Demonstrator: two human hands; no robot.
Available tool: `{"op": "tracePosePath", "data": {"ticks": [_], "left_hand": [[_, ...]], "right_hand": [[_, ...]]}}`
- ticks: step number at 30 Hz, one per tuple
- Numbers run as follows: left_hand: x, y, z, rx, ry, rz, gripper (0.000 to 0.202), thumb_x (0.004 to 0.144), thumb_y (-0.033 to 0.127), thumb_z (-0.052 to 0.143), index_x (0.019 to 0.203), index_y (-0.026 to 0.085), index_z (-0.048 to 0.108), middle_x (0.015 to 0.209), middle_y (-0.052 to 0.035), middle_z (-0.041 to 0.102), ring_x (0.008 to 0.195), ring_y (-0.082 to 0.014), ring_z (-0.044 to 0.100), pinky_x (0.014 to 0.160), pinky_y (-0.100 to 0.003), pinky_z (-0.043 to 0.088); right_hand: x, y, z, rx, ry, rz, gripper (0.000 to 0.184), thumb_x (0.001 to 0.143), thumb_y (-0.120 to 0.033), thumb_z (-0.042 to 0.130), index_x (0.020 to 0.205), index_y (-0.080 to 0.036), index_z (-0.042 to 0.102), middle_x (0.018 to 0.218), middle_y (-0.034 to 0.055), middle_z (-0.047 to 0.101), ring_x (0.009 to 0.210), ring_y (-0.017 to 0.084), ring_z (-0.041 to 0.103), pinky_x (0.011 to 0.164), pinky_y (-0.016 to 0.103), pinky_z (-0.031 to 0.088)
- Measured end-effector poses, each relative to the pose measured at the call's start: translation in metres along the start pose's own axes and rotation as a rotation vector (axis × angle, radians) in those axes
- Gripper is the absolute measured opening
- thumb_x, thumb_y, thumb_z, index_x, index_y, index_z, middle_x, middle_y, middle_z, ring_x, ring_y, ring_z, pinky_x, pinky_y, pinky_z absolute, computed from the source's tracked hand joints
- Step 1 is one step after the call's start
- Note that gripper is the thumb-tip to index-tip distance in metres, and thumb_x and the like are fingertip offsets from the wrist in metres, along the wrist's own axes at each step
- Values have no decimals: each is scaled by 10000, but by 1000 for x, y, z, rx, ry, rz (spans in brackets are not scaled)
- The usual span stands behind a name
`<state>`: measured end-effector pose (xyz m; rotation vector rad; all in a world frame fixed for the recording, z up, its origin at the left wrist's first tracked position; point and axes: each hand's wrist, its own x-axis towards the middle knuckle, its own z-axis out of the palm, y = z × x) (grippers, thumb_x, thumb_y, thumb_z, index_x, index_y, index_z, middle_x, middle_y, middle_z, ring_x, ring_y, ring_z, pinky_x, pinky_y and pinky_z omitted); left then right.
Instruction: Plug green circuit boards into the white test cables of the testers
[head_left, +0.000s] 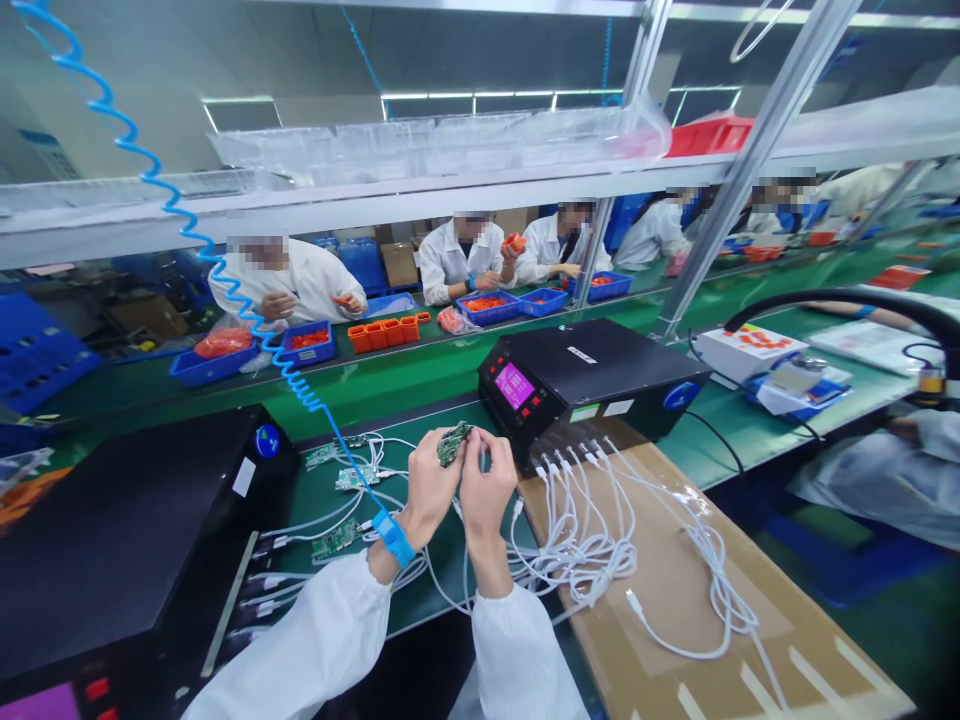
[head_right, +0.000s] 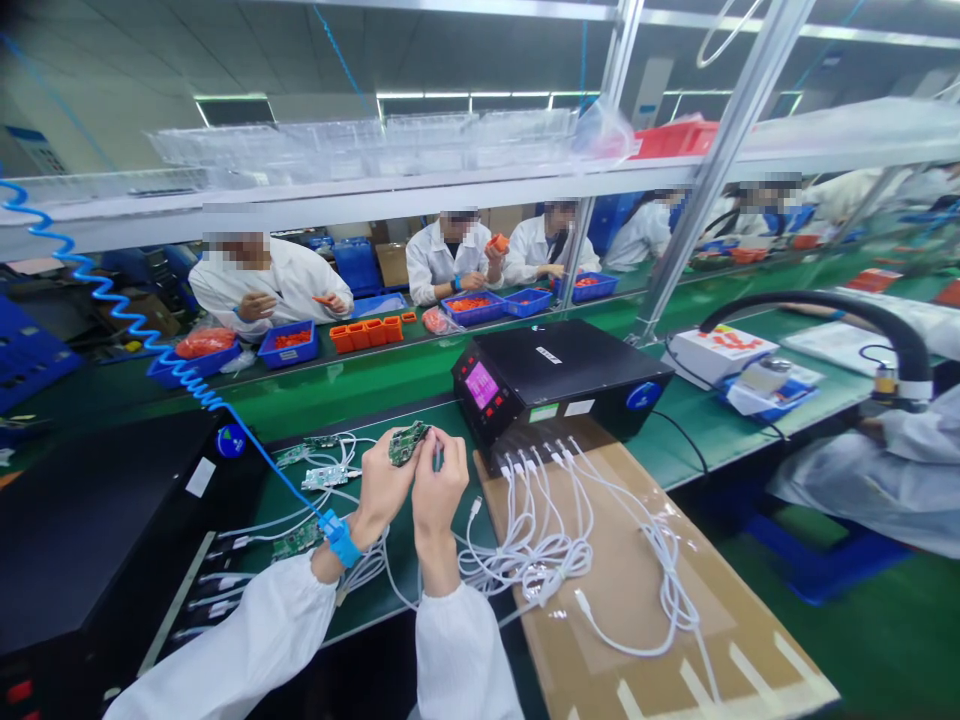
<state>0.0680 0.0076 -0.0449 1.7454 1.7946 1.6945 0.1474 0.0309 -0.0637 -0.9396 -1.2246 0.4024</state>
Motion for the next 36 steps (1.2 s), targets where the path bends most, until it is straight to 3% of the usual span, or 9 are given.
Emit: {"op": "tracePosePath", "data": {"ticks": [8,17,22,25,28,31,33,36], "left_hand": [[5,-9,-1,-64,-1,-86,115,928,284,717,988,190,744,929,-38,776,825,-175,731,753,-257,536],[3,-5,-2,14,3,-116,108,901,286,733,932,183,742,886,-53,781,778,-191,732,702,-266,529],[5,-12,-2,-51,7,-115,159,909,332,731,949,179,752,949,-63,795,815,-195,742,739,-275,544],[10,-18,-4,-107,5,-154,181,876,330,758,968,174,755,968,-66,800,832,-201,747,762,-284,554],[16,-19,-5,-120,36,-211,235,847,364,785,959,161,744,943,-74,800,827,-208,746,771,-297,562],[20,-15,-7,-114,72,-236,276,813,381,818,939,151,732,902,-71,796,778,-197,731,747,-294,561],[21,-13,-7,-115,76,-242,270,800,371,828,918,151,726,877,-64,791,749,-186,719,731,-287,556],[18,-10,-7,-108,49,-253,261,796,362,834,913,157,722,874,-59,791,743,-184,719,721,-283,553]], "right_hand": [[-2,6,4,61,-44,110,269,1023,-393,584,1006,-160,716,908,59,694,815,175,667,771,296,524],[-3,4,6,29,-9,60,283,1038,-389,544,947,-171,699,838,34,633,768,167,611,743,298,491],[0,4,9,55,-91,101,283,1036,-404,531,942,-183,681,886,50,663,812,179,632,773,312,510],[-7,7,8,86,-117,152,285,1014,-429,549,1117,-180,644,981,74,676,907,201,663,875,356,541],[-26,14,3,47,-127,227,458,976,-442,569,1330,-154,530,1082,122,669,997,243,680,948,427,553],[-47,19,-2,-60,-274,301,595,927,-396,596,1438,-130,448,1088,154,706,1001,292,709,894,456,572],[-55,19,-4,-103,-377,347,650,910,-341,603,1487,-117,407,1018,138,744,938,305,739,825,434,579],[-55,17,-5,-86,-424,392,666,941,-291,550,1545,-105,341,894,88,771,805,286,760,751,388,567]]}}
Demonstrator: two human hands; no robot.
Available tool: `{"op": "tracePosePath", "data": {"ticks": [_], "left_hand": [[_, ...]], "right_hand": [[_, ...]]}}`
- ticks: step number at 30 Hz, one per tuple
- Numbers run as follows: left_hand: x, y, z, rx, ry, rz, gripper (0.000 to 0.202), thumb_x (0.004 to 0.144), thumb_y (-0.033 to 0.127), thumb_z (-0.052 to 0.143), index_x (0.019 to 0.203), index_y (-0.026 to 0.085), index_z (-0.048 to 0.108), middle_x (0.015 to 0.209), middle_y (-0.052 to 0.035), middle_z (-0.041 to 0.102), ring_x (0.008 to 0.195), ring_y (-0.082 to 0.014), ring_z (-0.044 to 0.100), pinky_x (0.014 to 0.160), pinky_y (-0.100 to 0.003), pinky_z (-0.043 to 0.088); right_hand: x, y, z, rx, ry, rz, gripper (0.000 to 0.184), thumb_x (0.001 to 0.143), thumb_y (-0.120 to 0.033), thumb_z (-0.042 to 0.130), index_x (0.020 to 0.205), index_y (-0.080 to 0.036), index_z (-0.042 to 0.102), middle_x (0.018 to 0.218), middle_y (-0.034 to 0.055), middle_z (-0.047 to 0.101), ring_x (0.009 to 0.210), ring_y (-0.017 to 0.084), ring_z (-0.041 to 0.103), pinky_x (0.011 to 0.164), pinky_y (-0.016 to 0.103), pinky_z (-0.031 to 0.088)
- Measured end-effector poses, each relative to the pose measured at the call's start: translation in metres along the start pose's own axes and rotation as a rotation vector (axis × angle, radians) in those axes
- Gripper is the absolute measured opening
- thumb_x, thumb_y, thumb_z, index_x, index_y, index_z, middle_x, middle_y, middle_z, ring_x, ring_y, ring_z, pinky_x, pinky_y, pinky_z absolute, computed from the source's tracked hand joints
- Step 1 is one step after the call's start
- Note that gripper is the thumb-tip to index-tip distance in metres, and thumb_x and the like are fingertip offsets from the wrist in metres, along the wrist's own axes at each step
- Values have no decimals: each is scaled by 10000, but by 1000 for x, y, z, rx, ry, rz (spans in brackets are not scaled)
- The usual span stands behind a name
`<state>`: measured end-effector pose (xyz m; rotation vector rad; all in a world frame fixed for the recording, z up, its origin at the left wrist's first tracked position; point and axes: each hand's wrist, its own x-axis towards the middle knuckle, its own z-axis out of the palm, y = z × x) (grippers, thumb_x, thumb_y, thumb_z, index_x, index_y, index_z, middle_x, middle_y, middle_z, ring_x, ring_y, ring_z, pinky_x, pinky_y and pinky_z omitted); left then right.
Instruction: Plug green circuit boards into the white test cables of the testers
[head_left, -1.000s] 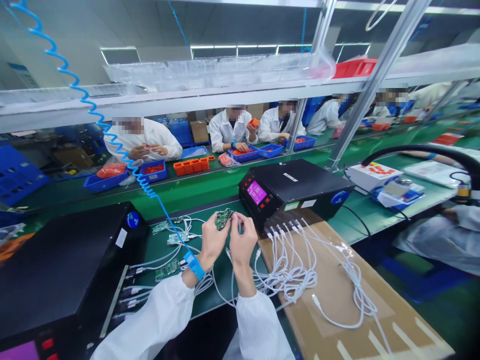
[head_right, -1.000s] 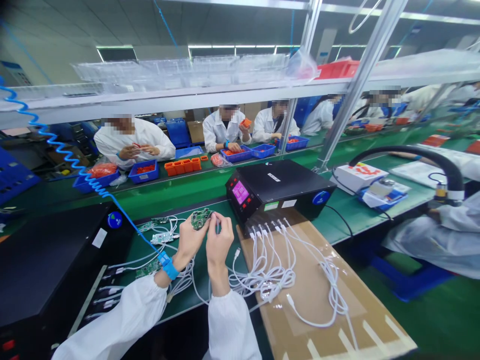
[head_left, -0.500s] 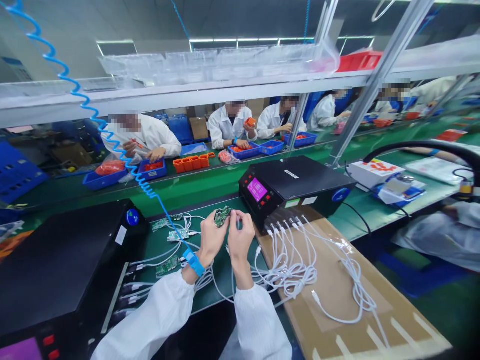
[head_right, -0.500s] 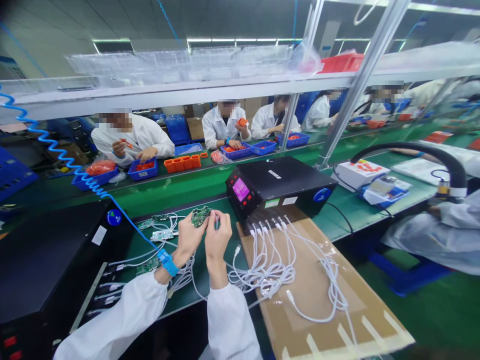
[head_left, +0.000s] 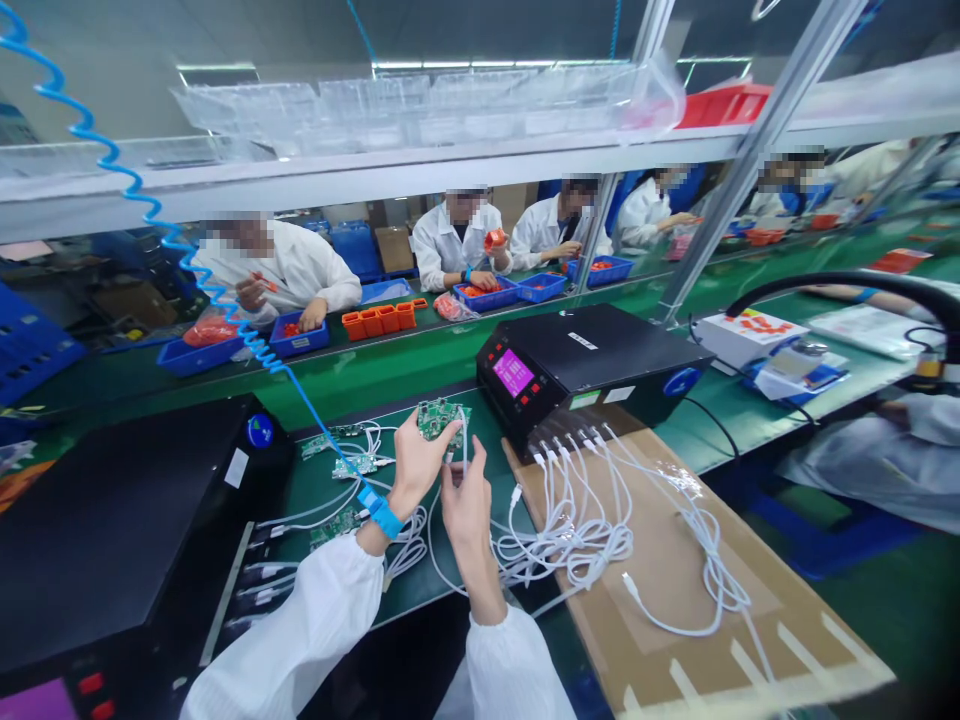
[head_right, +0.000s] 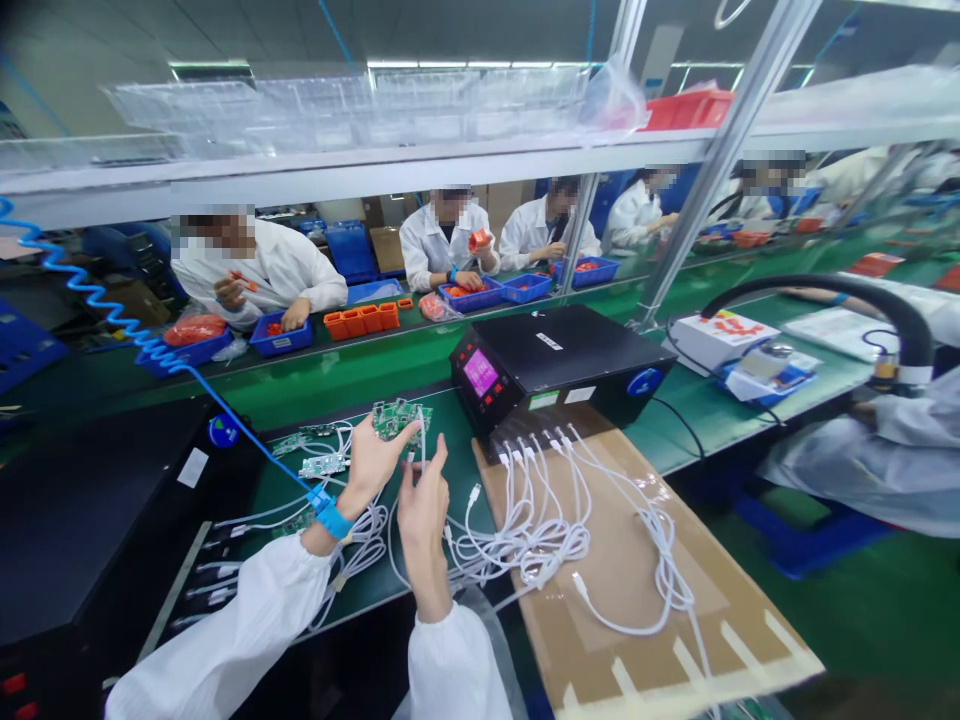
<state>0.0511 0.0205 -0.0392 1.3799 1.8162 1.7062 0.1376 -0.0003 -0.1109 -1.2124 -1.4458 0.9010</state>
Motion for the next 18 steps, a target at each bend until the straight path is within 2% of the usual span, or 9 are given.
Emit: {"op": "tracePosePath", "data": {"ticks": [5,8,10,12,15,18], "left_hand": [[-2,2,1,53,-28,38,267,808,373,828,928,164,713,895,-65,792,779,-202,734,731,-293,550],[1,1,2,149,-34,52,269,822,379,816,927,163,695,852,-60,781,752,-209,723,710,-301,534],[1,0,3,180,-58,75,223,848,356,793,919,171,689,833,-48,774,738,-204,720,699,-294,521],[0,-1,3,171,-87,105,177,870,331,774,914,182,690,850,-39,778,751,-197,727,695,-281,512],[-6,-1,5,143,-108,134,157,885,327,766,919,190,697,875,-34,781,773,-194,732,692,-269,508],[-11,1,7,141,-131,168,135,913,331,740,930,204,699,877,-21,776,768,-187,723,700,-266,505]], "right_hand": [[10,-2,-5,52,-14,27,744,941,-274,549,1594,-80,248,823,60,780,748,269,766,711,352,561],[14,-7,-14,-10,-46,1,768,935,-285,567,1604,-83,248,915,106,790,819,281,774,743,367,572],[17,-16,-25,-75,2,-55,707,953,-355,581,1571,-100,348,1070,164,770,894,287,765,773,386,577],[22,-26,-37,-118,96,-117,585,982,-421,564,1481,-124,493,1155,178,740,955,283,743,822,403,576],[32,-38,-49,-113,172,-196,400,1019,-422,514,1274,-149,655,1078,142,744,946,258,720,862,398,564],[39,-39,-52,-76,189,-239,291,1019,-376,512,1043,-166,712,986,119,753,876,238,713,832,374,556]]}}
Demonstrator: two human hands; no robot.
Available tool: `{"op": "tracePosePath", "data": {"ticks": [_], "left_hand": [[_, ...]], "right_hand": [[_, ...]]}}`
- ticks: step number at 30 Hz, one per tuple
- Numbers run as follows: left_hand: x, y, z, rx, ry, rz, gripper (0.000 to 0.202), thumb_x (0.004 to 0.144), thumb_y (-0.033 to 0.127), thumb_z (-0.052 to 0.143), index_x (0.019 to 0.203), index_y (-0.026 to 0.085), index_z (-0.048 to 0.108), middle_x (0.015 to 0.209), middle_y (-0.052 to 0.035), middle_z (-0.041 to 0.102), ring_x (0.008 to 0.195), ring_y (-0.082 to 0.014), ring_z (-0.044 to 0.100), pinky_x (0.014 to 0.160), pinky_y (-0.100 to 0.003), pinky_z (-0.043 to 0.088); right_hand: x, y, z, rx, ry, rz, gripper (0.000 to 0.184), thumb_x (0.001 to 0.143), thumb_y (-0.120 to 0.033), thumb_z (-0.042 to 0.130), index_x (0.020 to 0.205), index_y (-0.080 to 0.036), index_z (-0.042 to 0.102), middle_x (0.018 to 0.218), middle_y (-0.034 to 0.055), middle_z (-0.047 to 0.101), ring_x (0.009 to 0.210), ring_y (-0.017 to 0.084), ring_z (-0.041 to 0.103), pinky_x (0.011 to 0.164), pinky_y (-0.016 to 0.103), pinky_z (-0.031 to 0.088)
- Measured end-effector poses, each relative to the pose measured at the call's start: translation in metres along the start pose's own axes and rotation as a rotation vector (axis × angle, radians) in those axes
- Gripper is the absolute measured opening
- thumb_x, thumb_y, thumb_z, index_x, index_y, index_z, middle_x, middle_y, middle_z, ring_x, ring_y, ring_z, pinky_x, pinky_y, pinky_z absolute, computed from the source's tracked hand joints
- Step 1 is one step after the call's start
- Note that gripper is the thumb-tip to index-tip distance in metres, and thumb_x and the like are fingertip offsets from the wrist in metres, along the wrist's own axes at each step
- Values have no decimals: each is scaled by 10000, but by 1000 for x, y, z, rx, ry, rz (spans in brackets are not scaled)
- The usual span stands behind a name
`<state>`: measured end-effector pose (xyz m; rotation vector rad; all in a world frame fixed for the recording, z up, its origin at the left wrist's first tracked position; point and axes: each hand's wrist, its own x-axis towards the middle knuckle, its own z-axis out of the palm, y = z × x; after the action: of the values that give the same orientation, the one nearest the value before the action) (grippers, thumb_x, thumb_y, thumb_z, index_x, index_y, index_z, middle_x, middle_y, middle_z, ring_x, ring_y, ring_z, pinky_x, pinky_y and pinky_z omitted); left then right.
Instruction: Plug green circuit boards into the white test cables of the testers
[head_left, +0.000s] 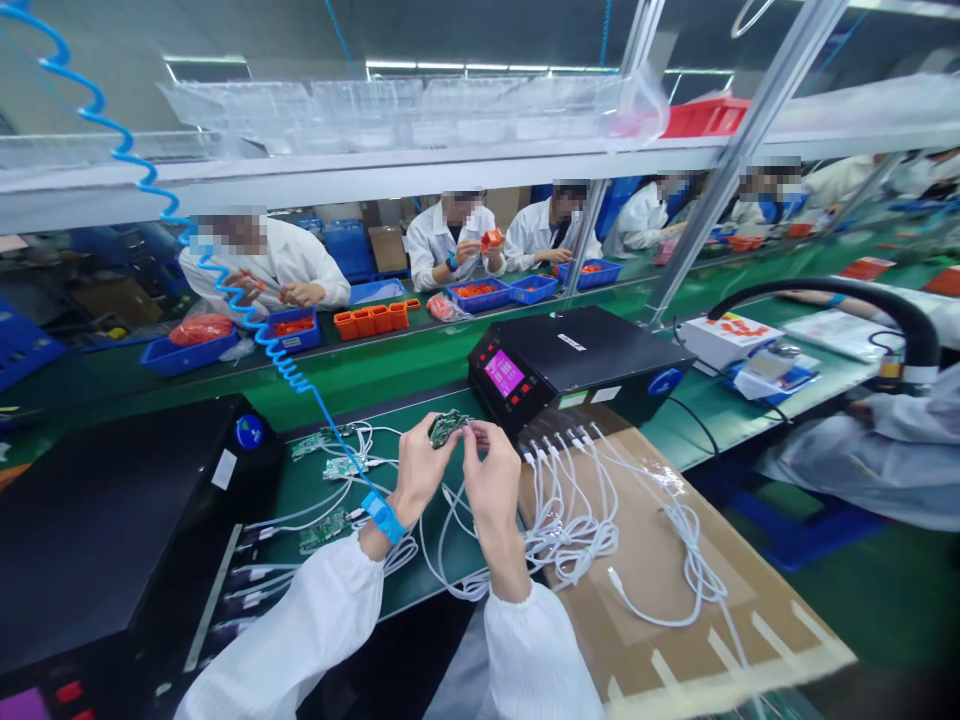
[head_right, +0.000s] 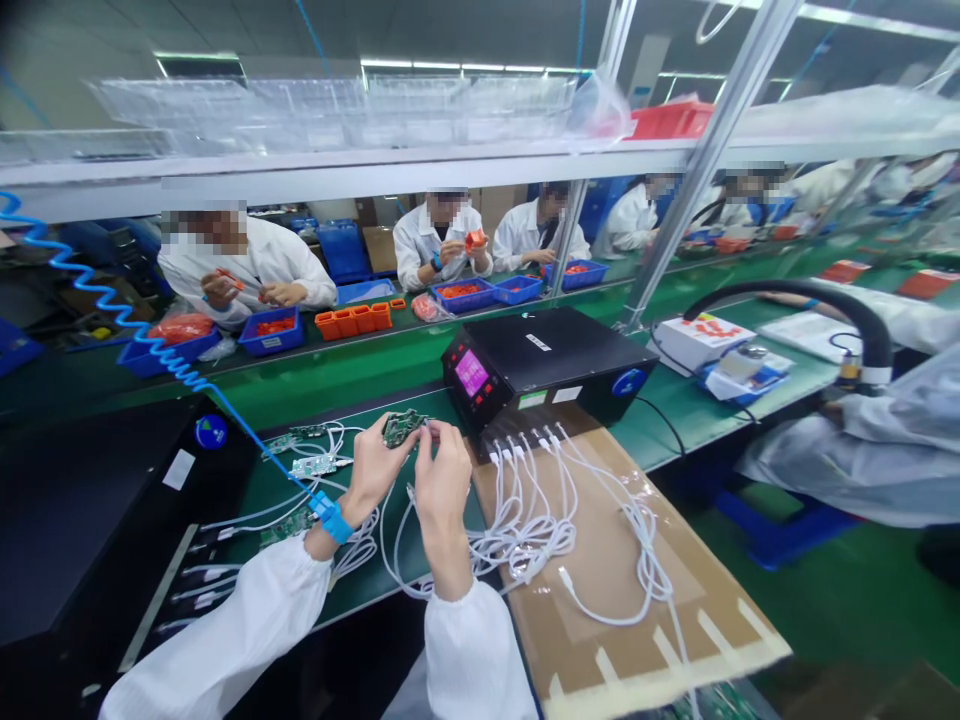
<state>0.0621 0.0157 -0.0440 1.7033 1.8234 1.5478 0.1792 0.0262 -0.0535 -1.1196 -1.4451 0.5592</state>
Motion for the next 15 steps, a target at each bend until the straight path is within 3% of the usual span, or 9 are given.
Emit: {"op": "tracePosePath", "data": {"ticks": [8,12,15], "left_hand": [[-6,8,-1,46,-30,16,55,917,274,724,922,228,694,861,-9,764,750,-184,699,676,-260,461],[2,4,-3,133,-56,-8,43,903,250,721,901,216,695,850,-32,761,728,-193,686,661,-266,437],[18,-4,1,177,-113,-14,62,863,213,754,888,198,699,854,-47,764,745,-207,690,670,-269,437]], "right_hand": [[0,3,6,43,94,-35,245,999,-349,532,936,-185,704,905,81,737,827,216,695,790,337,526],[4,11,17,33,46,-14,263,996,-342,514,941,-175,709,908,96,743,822,218,695,792,340,537],[7,18,19,9,-33,6,290,1005,-323,499,1064,-145,721,1016,138,762,907,242,715,863,377,549]]}}
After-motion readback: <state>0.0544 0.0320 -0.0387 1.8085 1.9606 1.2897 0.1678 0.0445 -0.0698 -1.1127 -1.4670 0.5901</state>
